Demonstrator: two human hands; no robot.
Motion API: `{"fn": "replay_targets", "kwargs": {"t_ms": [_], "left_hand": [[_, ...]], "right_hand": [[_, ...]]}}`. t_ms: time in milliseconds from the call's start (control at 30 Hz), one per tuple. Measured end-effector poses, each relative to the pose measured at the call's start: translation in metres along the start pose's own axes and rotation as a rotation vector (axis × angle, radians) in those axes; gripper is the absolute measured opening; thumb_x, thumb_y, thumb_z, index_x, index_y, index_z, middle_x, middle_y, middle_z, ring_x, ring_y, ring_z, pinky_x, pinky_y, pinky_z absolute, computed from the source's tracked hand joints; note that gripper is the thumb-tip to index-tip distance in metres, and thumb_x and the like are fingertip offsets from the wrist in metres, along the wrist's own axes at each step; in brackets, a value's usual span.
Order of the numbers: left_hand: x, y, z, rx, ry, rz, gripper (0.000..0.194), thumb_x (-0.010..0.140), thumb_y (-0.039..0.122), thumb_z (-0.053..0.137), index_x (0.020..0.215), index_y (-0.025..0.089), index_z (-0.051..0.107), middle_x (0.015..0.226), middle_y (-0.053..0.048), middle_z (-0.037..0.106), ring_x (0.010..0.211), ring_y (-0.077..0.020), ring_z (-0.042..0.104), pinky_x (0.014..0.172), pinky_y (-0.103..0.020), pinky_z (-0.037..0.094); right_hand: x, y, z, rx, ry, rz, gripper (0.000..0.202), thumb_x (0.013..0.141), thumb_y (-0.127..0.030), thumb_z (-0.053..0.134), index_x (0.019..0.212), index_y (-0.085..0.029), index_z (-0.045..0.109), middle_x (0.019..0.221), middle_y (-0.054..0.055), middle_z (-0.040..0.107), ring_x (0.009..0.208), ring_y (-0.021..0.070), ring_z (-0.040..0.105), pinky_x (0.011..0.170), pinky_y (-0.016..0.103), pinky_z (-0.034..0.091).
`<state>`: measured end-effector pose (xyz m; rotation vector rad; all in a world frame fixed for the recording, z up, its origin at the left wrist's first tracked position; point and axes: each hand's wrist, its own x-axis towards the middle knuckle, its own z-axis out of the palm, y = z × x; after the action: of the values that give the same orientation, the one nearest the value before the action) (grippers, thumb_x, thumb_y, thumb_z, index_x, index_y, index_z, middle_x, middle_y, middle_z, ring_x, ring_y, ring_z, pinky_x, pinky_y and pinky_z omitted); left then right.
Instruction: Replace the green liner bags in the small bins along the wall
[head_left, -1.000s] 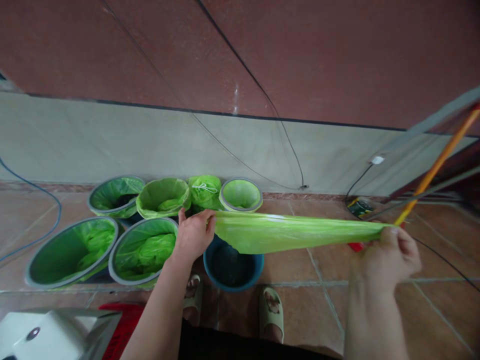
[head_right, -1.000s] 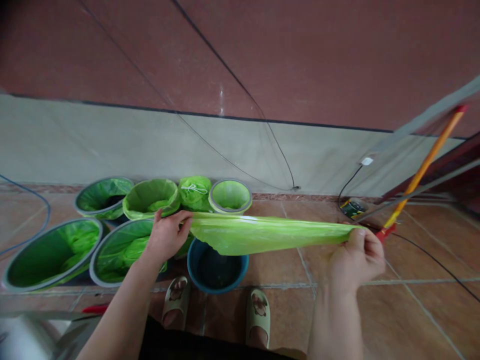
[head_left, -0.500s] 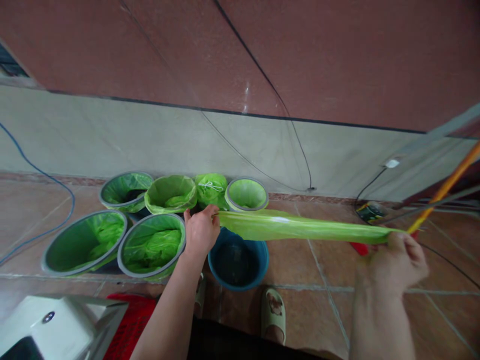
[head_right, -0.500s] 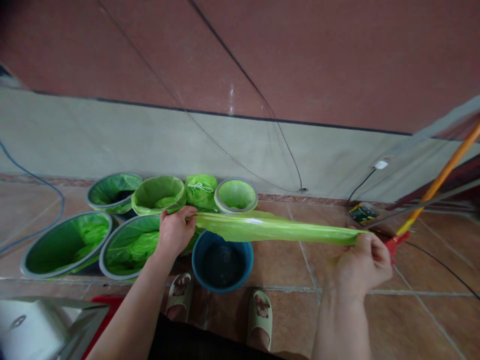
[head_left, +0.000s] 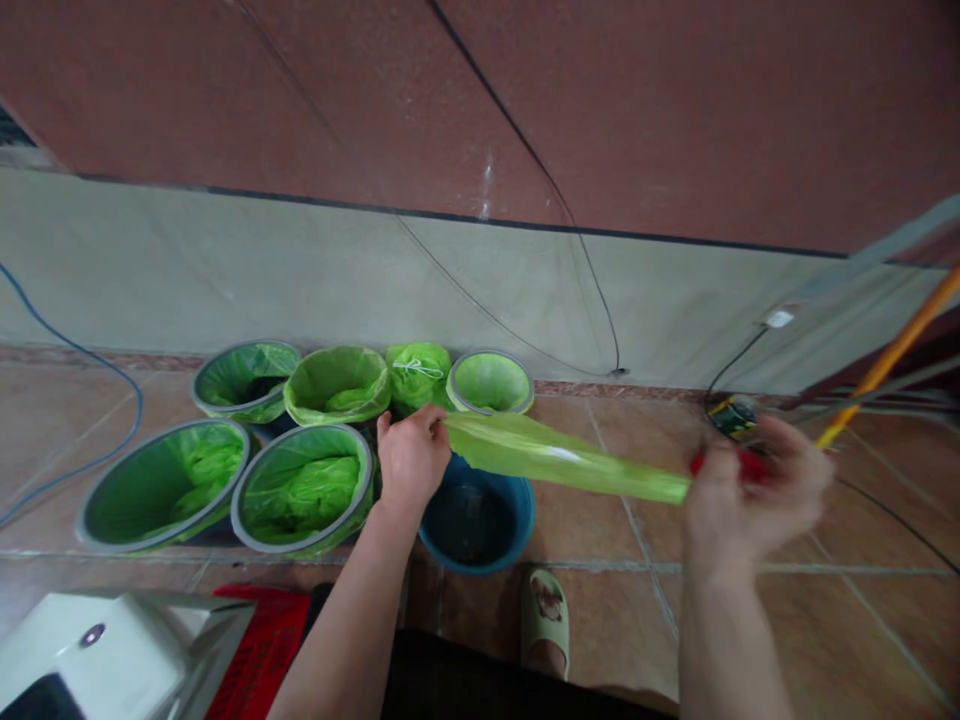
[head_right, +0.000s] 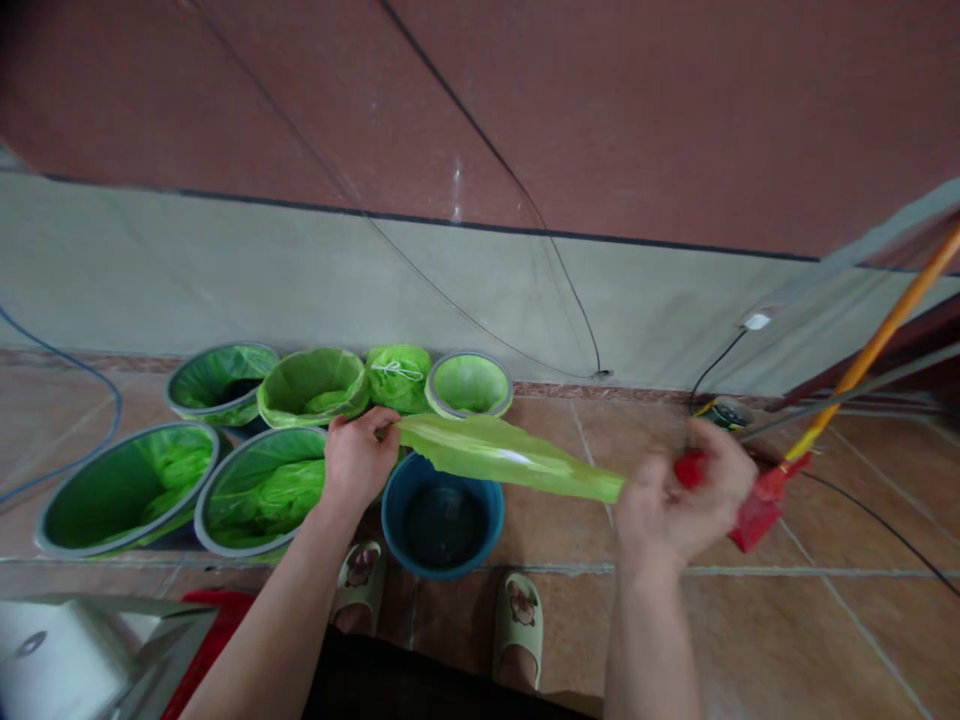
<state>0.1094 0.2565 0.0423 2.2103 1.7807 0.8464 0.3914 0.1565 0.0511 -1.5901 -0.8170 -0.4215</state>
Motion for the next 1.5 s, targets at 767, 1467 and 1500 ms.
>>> {"fn": "replay_targets", "kwargs": {"t_ms": [767, 1467, 1500], "left_hand": [[-0.022, 0.037, 0.006, -0.394, 0.189, 0.380, 0.048, 0.080, 0.016, 0.052, 0.128, 0.020, 0.053, 0.095, -0.006, 0.067, 0.094, -0.0211, 0.062, 0.101, -0.042, 0.042], [-0.004, 0.025, 0.009, -0.896, -0.104, 0.183, 0.013, 0.084, 0.031, 0.063, 0.086, 0.022, 0.074, 0.097, -0.005, 0.074, 0.095, -0.0204, 0.066, 0.092, -0.037, 0.048], [-0.003, 0.024, 0.008, -0.912, -0.105, 0.162, 0.014, 0.084, 0.032, 0.064, 0.085, 0.022, 0.074, 0.092, -0.005, 0.074, 0.090, -0.0198, 0.066, 0.088, -0.036, 0.049]], "right_hand": [[-0.075, -0.049, 0.045, 0.113, -0.914, 0.164, 0.032, 0.089, -0.038, 0.049, 0.096, -0.019, 0.072, 0.085, 0.007, 0.073, 0.075, 0.0206, 0.067, 0.062, 0.027, 0.048], [-0.061, -0.049, 0.039, 0.454, -1.075, 0.518, 0.033, 0.076, -0.050, 0.068, 0.076, -0.017, 0.068, 0.064, 0.001, 0.063, 0.054, 0.0123, 0.052, 0.050, 0.022, 0.040], [-0.059, -0.048, 0.038, 0.442, -1.071, 0.498, 0.033, 0.076, -0.050, 0.068, 0.073, -0.017, 0.067, 0.062, 0.000, 0.061, 0.053, 0.0120, 0.051, 0.050, 0.022, 0.039]]}}
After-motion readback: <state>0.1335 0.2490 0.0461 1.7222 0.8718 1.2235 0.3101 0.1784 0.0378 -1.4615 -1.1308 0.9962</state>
